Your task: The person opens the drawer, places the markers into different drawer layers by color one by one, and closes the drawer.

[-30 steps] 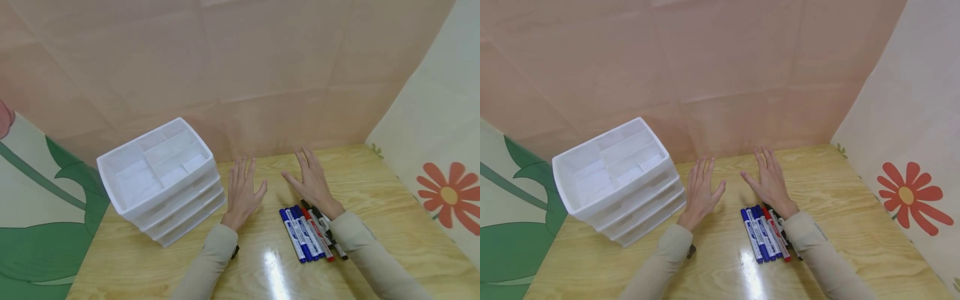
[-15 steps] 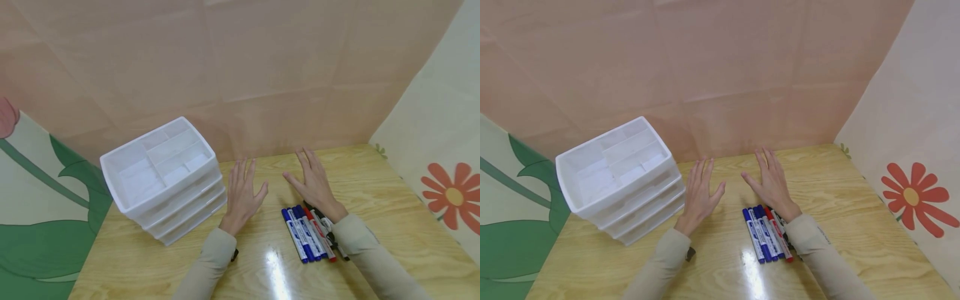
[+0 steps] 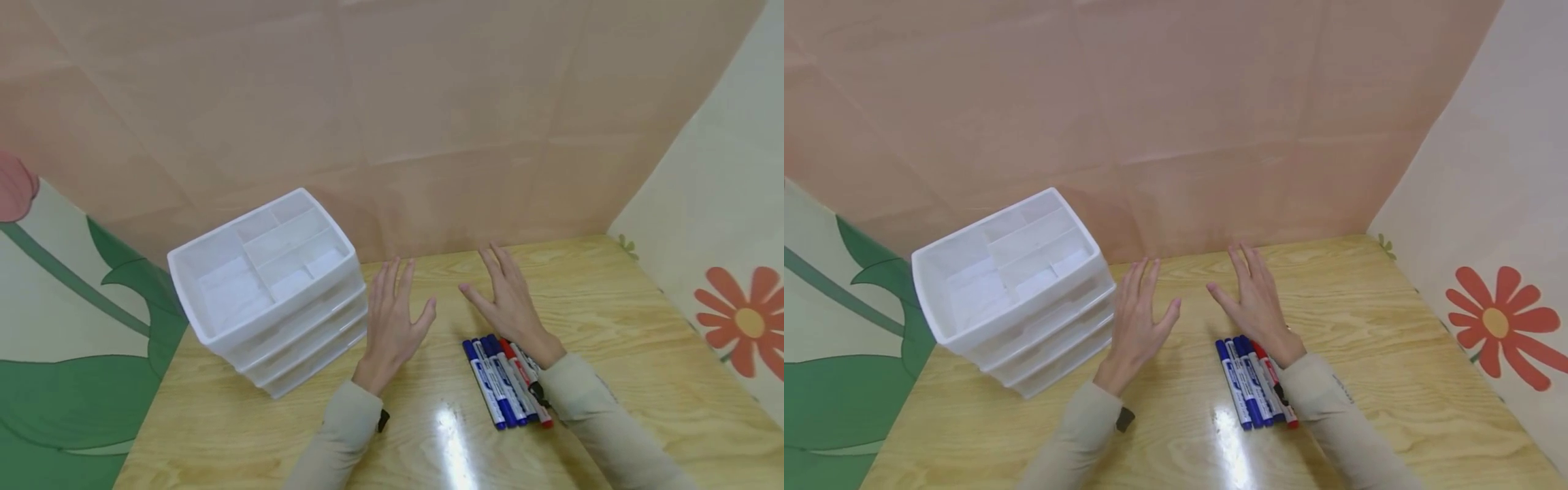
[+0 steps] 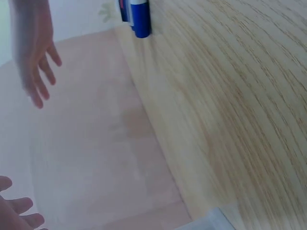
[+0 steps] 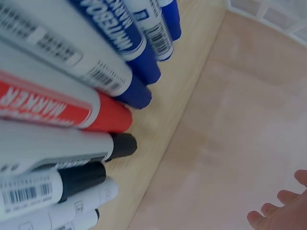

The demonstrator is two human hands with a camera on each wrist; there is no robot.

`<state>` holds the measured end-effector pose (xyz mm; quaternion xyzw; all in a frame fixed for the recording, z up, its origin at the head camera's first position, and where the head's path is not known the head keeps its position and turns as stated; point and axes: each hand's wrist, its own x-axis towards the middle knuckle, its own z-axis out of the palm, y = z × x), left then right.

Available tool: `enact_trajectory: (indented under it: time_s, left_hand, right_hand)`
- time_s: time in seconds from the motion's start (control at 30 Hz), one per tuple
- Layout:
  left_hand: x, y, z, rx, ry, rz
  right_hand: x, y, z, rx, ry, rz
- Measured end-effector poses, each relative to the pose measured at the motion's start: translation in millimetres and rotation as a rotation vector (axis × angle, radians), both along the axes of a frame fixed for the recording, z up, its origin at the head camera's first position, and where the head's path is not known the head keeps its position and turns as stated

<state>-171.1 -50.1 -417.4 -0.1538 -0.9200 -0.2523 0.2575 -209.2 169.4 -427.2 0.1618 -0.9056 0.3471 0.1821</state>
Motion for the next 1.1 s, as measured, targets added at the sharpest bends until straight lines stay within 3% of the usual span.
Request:
enact_trajectory:
  time_s: [0.37, 1.1]
  left_hand:
    - [11.6, -4.9, 10.2, 0.056, 0.000, -0.008]
    - [30.7, -23.2, 19.2, 0.137, 0.094, 0.008]
  right_hand:
    - [4.8, -14.4, 3.6, -0.040, 0.010, 0.042]
    - [14.9, -49.0, 8.3, -0.089, -0.052, 0.119]
